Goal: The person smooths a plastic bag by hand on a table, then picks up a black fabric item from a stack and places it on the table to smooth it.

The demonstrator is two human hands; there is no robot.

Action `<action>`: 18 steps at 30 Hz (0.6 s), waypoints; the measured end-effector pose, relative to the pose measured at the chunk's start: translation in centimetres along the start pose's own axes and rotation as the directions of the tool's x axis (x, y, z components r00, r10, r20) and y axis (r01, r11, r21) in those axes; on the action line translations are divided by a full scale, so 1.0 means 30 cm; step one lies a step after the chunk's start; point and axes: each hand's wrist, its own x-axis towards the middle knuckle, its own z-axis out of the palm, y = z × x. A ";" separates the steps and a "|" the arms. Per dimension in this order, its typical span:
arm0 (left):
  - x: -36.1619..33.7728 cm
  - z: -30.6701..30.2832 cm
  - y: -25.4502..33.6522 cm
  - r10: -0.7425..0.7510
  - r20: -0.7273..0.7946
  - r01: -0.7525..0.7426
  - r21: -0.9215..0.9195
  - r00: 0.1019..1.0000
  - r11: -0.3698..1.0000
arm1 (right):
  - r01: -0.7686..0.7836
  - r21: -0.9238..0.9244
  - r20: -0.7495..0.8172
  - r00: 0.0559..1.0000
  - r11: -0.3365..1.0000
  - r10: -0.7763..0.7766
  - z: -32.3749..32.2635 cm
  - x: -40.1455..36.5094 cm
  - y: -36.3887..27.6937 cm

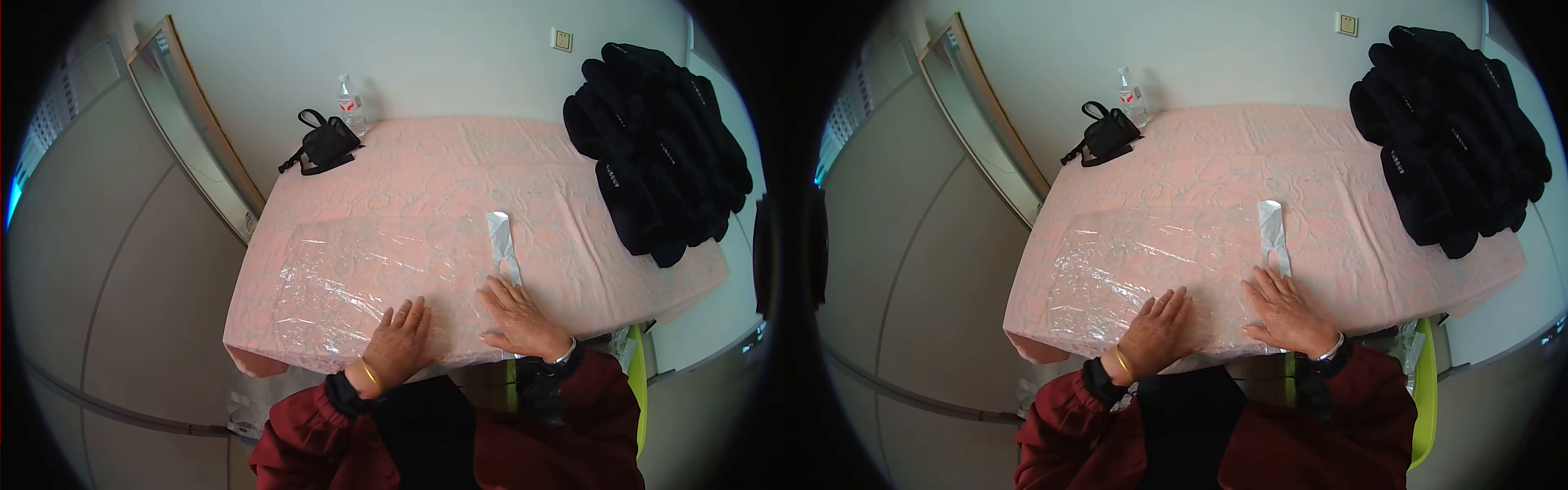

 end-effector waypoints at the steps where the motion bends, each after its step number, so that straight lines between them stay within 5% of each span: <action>1: 0.002 0.017 0.007 -0.011 0.011 0.011 -0.014 1.000 1.000 | -0.014 0.000 0.041 0.999 1.000 0.014 0.005 -0.004 0.003; 10: -0.103 -0.043 -0.292 -0.284 0.084 0.272 0.128 0.955 0.954 | 0.081 0.018 0.040 0.996 0.997 -0.081 -0.038 -0.045 0.081; 13: -0.039 -0.231 -0.271 -0.465 0.501 0.426 0.199 0.730 0.883 | 0.088 0.206 -0.083 0.994 0.975 -0.073 -0.052 -0.013 0.111; 14: -0.014 -0.238 -0.263 -0.456 0.508 0.417 0.196 0.731 0.887 | 0.077 0.209 -0.078 0.995 0.975 -0.062 -0.068 0.001 0.111; 17: 0.078 -0.236 -0.185 -0.132 0.267 0.092 0.157 0.955 0.983 | 0.023 0.028 0.072 0.997 0.999 -0.025 -0.135 0.075 0.095; 18: 0.135 -0.260 -0.136 -0.103 0.305 0.058 0.152 0.947 0.987 | 0.031 0.024 0.071 0.997 0.999 -0.033 -0.142 0.094 0.105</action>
